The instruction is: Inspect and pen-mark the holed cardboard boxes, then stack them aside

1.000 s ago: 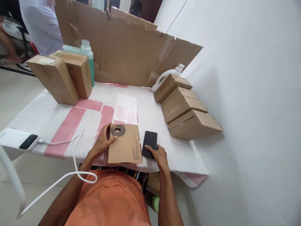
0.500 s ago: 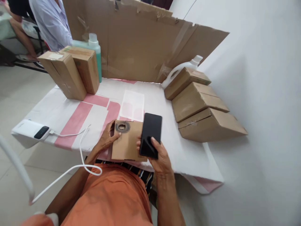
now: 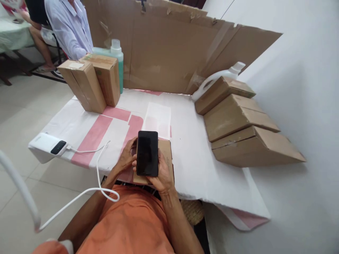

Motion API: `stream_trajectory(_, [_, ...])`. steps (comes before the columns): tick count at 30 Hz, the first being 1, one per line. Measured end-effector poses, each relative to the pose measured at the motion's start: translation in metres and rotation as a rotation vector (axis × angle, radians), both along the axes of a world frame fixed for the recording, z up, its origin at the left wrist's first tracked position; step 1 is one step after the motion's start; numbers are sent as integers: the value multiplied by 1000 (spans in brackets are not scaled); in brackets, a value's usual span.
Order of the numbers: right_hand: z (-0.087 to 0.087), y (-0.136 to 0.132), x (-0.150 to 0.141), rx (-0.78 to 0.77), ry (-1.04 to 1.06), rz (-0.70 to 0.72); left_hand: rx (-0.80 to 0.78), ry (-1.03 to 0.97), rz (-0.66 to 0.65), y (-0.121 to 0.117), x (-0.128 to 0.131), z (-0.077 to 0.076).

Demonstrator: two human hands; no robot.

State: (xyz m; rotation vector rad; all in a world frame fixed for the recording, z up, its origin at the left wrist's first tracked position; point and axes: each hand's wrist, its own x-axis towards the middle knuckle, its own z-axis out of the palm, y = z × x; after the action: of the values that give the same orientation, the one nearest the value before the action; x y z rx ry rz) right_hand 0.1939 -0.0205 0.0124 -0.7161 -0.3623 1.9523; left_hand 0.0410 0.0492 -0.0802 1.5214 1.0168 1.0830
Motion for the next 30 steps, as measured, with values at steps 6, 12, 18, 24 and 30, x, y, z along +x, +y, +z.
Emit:
stream_trajectory(6, [3, -3, 3, 10, 17, -15, -2, -25, -8, 1, 0, 1])
stream_trajectory(12, [-4, -5, 9, -27, 28, -39, -39, -22, 16, -2, 3, 7])
stream_trajectory(18, [-5, -5, 7, 4, 34, -31, -33, 0, 10, -1, 2, 6])
stream_trajectory(24, [-6, -5, 8, 8, 57, -45, 7, -24, -16, 0, 0, 2])
stream_trajectory(30, [-9, -5, 6, -3, 45, -54, 2, -21, -21, 1, 0, -3])
